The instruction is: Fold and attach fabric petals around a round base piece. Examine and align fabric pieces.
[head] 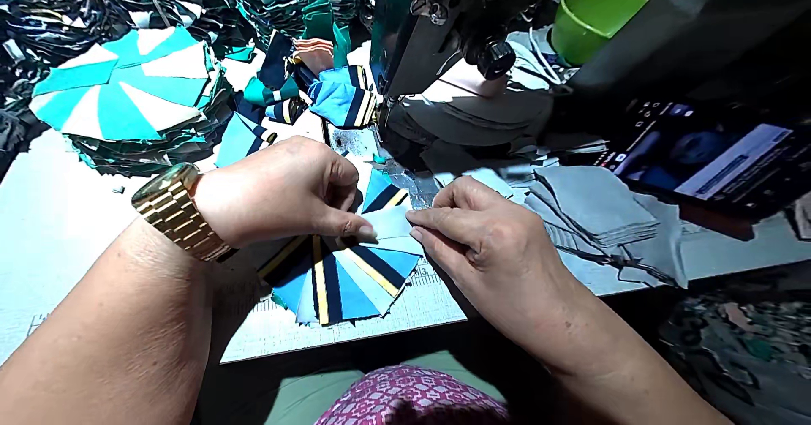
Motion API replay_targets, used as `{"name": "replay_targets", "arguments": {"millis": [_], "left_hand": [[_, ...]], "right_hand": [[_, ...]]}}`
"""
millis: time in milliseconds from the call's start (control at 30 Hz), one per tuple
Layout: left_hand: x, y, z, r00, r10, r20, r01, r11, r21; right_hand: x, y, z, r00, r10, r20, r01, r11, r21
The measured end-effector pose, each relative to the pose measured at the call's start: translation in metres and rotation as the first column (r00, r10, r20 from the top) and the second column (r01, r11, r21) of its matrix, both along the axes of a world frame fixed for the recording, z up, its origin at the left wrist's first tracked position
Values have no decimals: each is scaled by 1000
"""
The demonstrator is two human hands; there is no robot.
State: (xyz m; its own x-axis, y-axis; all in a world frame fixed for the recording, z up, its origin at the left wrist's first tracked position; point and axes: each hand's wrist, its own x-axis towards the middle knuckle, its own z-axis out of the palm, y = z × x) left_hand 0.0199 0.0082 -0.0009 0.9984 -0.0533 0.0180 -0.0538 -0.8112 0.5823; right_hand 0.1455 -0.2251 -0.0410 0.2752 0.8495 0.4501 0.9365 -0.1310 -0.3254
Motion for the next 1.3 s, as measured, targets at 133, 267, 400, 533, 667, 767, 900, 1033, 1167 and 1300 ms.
{"name": "replay_targets", "arguments": {"millis": [133,267,400,533,667,767,900,1033,1167,1300], "left_hand": [[-1,6,8,978,153,140,-133,981,-144],[-1,5,17,928,372,-33,-325,761,-561],[-3,20,11,924,333,-187,-317,394,-863],[-6,40,-10,970,211,-124,-190,330,-925],[-4,27,-5,957,242,-161,-240,347,-907],[-3,11,1,931,296,-212,-321,393,-862],[-2,-12,13,900,398,-176,-359,452,-816],[-2,-17,7,935,332,-126,-277,460,-843],[5,-25,-4,933,352,-69,-262,538,-801],[9,-25,-16,941,338,5,-216,613,-760]], "right_hand": [[2,4,11,999,17,-31,-14,996,89],[-11,23,17,983,184,15,-184,981,55],[-20,42,12,930,367,-29,-367,919,-146],[-34,48,-1,938,340,-71,-345,891,-295],[-47,48,0,973,223,-61,-230,910,-344],[-44,46,7,961,210,-179,-259,913,-315],[-30,37,12,953,131,-272,-147,988,-40],[-13,26,12,816,187,-547,-87,975,203],[-12,23,8,568,319,-759,-71,937,341],[-14,26,4,582,284,-762,33,928,371]]}}
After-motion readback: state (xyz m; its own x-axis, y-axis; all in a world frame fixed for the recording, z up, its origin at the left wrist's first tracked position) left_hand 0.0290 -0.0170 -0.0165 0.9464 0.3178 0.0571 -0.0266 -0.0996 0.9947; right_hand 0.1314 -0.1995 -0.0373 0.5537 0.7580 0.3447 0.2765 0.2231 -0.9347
